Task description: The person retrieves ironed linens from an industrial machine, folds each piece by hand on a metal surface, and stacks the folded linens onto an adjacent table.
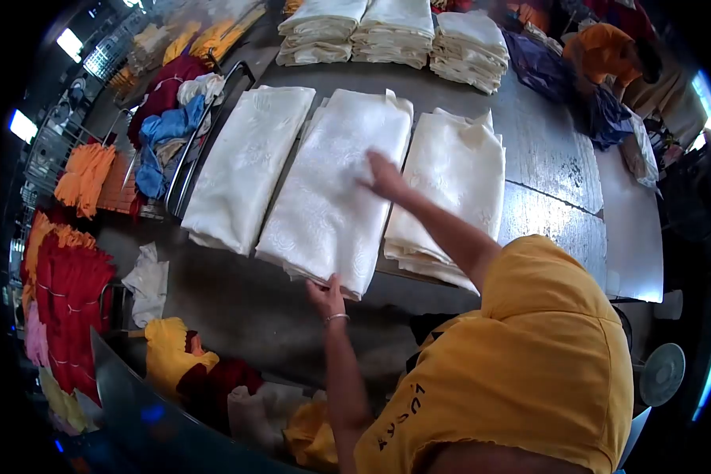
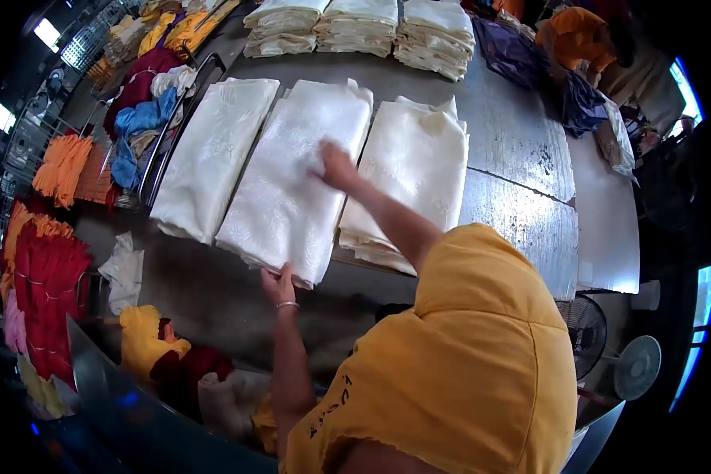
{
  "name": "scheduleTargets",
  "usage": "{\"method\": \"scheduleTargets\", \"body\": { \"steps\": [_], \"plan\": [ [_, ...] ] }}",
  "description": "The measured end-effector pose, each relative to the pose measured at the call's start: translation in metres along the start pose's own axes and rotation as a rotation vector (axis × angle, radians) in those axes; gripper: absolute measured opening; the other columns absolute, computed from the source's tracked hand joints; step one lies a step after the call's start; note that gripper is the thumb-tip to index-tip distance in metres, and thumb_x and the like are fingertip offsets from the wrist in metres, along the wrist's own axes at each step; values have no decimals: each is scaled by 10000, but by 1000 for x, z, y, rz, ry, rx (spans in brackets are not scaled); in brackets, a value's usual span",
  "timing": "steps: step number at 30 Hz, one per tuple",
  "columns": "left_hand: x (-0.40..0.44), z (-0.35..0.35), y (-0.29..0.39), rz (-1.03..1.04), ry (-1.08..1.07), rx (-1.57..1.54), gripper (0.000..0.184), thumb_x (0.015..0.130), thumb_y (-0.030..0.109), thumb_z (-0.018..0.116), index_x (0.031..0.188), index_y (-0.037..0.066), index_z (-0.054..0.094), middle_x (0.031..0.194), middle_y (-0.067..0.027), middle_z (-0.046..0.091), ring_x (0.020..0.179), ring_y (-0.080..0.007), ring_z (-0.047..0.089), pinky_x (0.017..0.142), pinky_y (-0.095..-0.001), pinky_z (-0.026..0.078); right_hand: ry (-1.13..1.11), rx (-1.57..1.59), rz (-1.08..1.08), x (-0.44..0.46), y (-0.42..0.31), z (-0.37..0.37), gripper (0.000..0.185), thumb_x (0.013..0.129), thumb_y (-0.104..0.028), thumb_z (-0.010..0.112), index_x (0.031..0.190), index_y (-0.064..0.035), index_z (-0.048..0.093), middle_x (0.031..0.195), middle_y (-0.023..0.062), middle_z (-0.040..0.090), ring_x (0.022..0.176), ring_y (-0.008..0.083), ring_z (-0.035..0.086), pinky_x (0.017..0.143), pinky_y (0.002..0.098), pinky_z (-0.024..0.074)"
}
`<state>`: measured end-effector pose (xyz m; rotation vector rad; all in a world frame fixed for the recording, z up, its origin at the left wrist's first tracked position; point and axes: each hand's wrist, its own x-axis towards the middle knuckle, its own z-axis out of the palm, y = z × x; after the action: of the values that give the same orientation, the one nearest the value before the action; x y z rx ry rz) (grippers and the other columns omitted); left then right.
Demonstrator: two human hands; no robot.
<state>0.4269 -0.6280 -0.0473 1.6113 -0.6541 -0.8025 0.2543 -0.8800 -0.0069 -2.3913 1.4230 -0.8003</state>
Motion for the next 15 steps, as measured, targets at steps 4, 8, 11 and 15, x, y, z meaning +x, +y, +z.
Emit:
{"method": "scheduleTargets", "body": {
  "steps": [4,8,11,15],
  "plan": [
    [-42,-41,-22,-75,122,-52,514,809,95,625,1247,-20,381,896,-52,513,811,-110,490,705,-247,447,69,-138,-290,-43,-29,58,507,736,-521,569,1033,-112,531,1169,143,456,1163,351,356,916,504,324],
    [-131,-127,-117,39,227,-46,431,818,95,600,1221,46,456,882,-15,530,822,-110,506,738,-258,452,-125,-106,-543,-35,-63,68,263,805,-324,533,829,-62,542,830,139,490,838,325,472,703,449,403],
    [-217,-177,-31,58,688,294,308,817,104,590,1119,65,541,869,-59,581,799,-161,556,716,-285,468,-298,294,-621,-113,-210,61,472,839,-222,573,1232,3,440,1274,211,432,1183,381,392,975,428,335],
    [-347,-282,-43,167,1284,377,234,825,124,583,1049,54,583,859,-86,617,767,-190,594,662,-290,480,-1190,977,-687,-291,-337,149,404,832,-146,594,1199,-30,471,1201,155,499,1119,279,477,928,350,390]
  ]
}}
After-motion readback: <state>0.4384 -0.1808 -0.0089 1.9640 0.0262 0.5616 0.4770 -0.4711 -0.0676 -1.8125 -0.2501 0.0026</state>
